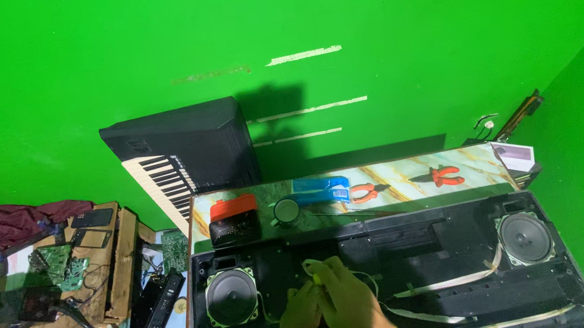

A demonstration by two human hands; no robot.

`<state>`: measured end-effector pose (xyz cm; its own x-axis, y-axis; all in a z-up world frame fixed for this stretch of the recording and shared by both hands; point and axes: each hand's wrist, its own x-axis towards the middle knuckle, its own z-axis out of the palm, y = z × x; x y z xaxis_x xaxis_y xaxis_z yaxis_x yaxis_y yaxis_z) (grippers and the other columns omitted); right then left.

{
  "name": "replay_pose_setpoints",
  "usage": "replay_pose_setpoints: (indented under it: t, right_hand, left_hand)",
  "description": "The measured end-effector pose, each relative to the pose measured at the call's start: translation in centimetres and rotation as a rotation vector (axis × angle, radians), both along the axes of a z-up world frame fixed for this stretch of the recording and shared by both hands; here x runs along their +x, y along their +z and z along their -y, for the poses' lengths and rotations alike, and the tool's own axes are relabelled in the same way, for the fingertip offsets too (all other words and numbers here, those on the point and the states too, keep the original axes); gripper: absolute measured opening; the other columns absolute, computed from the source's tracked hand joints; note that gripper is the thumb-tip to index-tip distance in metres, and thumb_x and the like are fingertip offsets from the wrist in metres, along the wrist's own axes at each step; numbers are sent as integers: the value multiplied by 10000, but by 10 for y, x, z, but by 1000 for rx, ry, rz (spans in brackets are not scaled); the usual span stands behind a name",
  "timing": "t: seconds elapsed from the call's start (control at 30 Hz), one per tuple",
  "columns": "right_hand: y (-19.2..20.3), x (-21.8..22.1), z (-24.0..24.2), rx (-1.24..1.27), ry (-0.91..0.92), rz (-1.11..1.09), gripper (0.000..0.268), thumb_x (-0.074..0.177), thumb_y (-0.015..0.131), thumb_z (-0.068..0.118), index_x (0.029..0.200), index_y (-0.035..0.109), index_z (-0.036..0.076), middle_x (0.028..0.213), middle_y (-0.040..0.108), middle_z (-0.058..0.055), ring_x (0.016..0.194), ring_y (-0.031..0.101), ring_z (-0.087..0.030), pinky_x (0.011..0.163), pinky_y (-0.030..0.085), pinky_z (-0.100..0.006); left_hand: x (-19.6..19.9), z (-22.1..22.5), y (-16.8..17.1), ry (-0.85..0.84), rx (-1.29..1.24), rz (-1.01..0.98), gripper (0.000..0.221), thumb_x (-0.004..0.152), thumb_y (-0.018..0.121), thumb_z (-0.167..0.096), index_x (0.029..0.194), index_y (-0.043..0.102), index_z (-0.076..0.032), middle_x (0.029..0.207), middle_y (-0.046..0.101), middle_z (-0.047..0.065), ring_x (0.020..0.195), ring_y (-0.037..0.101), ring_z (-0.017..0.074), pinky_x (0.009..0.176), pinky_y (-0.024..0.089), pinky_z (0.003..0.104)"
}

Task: The person manipulates internal wires and electronic components inside a disassembled electronic keyboard with their hands.

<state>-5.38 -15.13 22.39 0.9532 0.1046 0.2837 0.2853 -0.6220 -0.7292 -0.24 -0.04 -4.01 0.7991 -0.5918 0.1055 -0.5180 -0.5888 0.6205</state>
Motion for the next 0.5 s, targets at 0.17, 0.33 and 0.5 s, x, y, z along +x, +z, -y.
replay_pose_setpoints:
  t: [0.17,0.33,0.5]
  right_hand:
    - [-12,-10,8,38,-117,30,362,824,708,18,1158,568,33,1012,605,-149,790,681,-292,650,578,-388]
    - [-64,-36,31,172,-247,16,301,822,689,-9,1089,557,31,890,600,-125,633,655,-210,527,548,-325]
    - [-120,-44,58,182,-197,291,296,828,593,-65,1096,523,39,889,594,-71,685,599,-136,590,522,-264]
  left_hand:
    - [4,2,14,196,-158,-141,217,963,647,-227,1087,628,-50,1027,634,116,907,620,300,828,472,450]
    - [-11,-14,32,370,-284,37,136,916,668,-157,1017,683,-68,976,665,89,834,657,275,792,470,432]
    - [-44,-36,56,419,-234,152,148,903,679,-145,1024,696,-62,984,671,106,870,643,309,849,455,422]
